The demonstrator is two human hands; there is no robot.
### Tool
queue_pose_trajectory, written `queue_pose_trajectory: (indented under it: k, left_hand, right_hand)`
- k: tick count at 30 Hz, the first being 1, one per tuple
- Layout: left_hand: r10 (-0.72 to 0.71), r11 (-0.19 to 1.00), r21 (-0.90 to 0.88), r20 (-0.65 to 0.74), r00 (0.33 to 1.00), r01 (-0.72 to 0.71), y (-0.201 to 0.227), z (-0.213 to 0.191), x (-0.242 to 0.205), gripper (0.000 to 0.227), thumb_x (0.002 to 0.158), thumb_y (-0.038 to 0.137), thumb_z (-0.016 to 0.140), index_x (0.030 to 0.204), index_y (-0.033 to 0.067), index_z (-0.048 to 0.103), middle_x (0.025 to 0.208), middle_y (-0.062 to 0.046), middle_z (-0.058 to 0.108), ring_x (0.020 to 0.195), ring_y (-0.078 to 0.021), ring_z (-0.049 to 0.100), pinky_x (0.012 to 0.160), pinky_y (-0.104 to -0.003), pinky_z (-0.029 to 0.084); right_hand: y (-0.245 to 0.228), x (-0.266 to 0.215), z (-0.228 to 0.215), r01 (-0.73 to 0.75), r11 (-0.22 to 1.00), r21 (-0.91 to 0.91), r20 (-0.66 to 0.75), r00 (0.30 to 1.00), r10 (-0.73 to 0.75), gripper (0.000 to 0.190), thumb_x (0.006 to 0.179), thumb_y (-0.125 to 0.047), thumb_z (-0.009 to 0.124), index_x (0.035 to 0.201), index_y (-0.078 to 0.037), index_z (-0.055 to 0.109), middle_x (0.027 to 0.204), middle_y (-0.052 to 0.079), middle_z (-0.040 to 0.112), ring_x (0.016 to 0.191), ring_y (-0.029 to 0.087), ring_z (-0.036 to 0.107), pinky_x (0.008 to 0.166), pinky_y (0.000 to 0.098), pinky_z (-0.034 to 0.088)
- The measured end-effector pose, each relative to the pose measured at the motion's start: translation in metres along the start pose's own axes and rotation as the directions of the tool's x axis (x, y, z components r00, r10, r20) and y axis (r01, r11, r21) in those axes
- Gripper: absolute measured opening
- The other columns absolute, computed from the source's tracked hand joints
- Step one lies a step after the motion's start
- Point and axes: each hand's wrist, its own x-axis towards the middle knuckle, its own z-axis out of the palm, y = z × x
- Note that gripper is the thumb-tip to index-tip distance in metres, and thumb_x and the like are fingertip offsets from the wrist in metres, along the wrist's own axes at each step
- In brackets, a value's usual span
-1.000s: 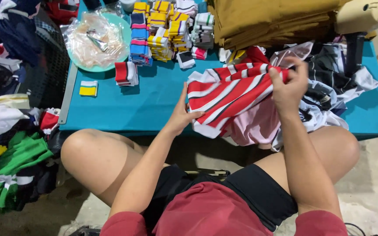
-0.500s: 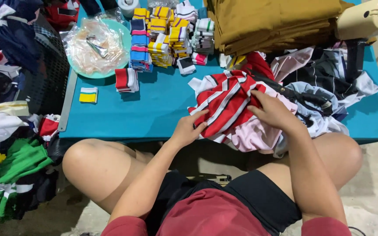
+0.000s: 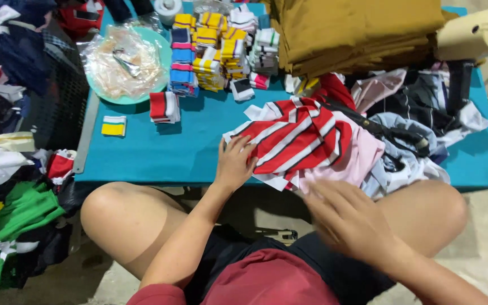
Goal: Folding and trimming small fabric strips on a work table.
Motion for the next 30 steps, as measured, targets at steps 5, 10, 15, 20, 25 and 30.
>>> queue_pose_trajectory:
  k: [5, 10, 15, 20, 25, 30]
  left_hand:
    - [0.079, 0.982, 0.172, 0.005, 0.997, -0.078, -0.026, 0.024, -0.008, 0.012, 0.087, 0.025, 0.071, 0.098, 0.0261, 0.066, 0.090, 0.008, 0.062, 0.092, -0.0169, 0.068, 0.079, -0.038, 0.053]
    - [-0.193, 0.981, 0.082, 0.443, 0.876, 0.175, -0.012, -0.032, -0.006, 0.012, 0.084, 0.018, 0.069, 0.093, 0.0141, 0.075, 0.079, -0.008, 0.072, 0.079, -0.0343, 0.074, 0.065, -0.044, 0.059]
    - [-0.286, 0.957, 0.230, 0.672, 0.683, 0.175, -0.015, -0.059, 0.000, 0.010, 0.084, 0.018, 0.070, 0.084, 0.0142, 0.079, 0.075, -0.011, 0.076, 0.075, -0.0351, 0.076, 0.061, -0.046, 0.060]
    - [-0.073, 0.995, 0.092, 0.557, 0.827, 0.026, 0.029, -0.080, 0.043, 0.029, 0.090, 0.028, 0.070, 0.109, 0.0071, 0.073, 0.092, -0.023, 0.072, 0.093, -0.0466, 0.072, 0.076, -0.058, 0.059]
    - [-0.047, 0.993, -0.083, 0.346, 0.937, 0.081, 0.030, -0.013, 0.107, 0.035, 0.097, 0.036, 0.061, 0.105, 0.0021, 0.063, 0.084, -0.025, 0.071, 0.089, -0.0489, 0.071, 0.075, -0.059, 0.058]
    - [-0.161, 0.982, -0.045, 0.304, 0.939, 0.182, 0.017, 0.049, 0.161, 0.079, 0.101, 0.060, 0.050, 0.142, -0.0068, 0.038, 0.096, -0.033, 0.070, 0.095, -0.0496, 0.073, 0.076, -0.059, 0.060]
  right_hand:
    - [0.072, -0.037, 0.047, -0.147, 0.714, -0.685, 0.413, 0.729, 0.546, 0.077, 0.075, -0.042, 0.069, 0.145, -0.021, 0.045, 0.104, 0.008, 0.071, 0.081, 0.029, 0.075, 0.107, 0.0674, 0.039]
    - [0.116, -0.016, 0.070, -0.309, 0.934, -0.180, -0.093, 0.951, 0.296, 0.025, 0.076, -0.013, 0.069, 0.101, -0.015, 0.068, 0.099, 0.003, 0.070, 0.096, 0.030, 0.067, 0.103, 0.0458, 0.044]
    - [0.123, 0.005, 0.060, -0.747, 0.662, 0.057, 0.121, 0.664, 0.738, 0.037, 0.103, -0.016, 0.048, 0.134, -0.025, 0.066, 0.070, -0.002, 0.074, 0.072, 0.028, 0.072, 0.086, 0.0438, 0.053]
    - [0.154, -0.019, 0.067, -0.793, 0.518, 0.320, 0.126, 0.577, 0.807, 0.049, 0.076, 0.004, 0.051, 0.109, -0.016, 0.080, 0.042, 0.011, 0.057, 0.040, 0.020, 0.064, 0.047, 0.0228, 0.049]
    - [0.154, -0.023, 0.081, -0.859, 0.511, 0.008, 0.127, 0.508, 0.852, 0.048, 0.076, -0.023, 0.070, 0.124, -0.021, 0.071, 0.067, 0.004, 0.068, 0.069, 0.022, 0.070, 0.073, 0.0358, 0.052]
    - [0.167, -0.018, 0.106, -0.805, 0.467, -0.365, 0.409, 0.312, 0.858, 0.076, 0.090, -0.056, 0.067, 0.148, -0.010, 0.050, 0.108, 0.036, 0.072, 0.111, 0.055, 0.067, 0.096, 0.0624, 0.050]
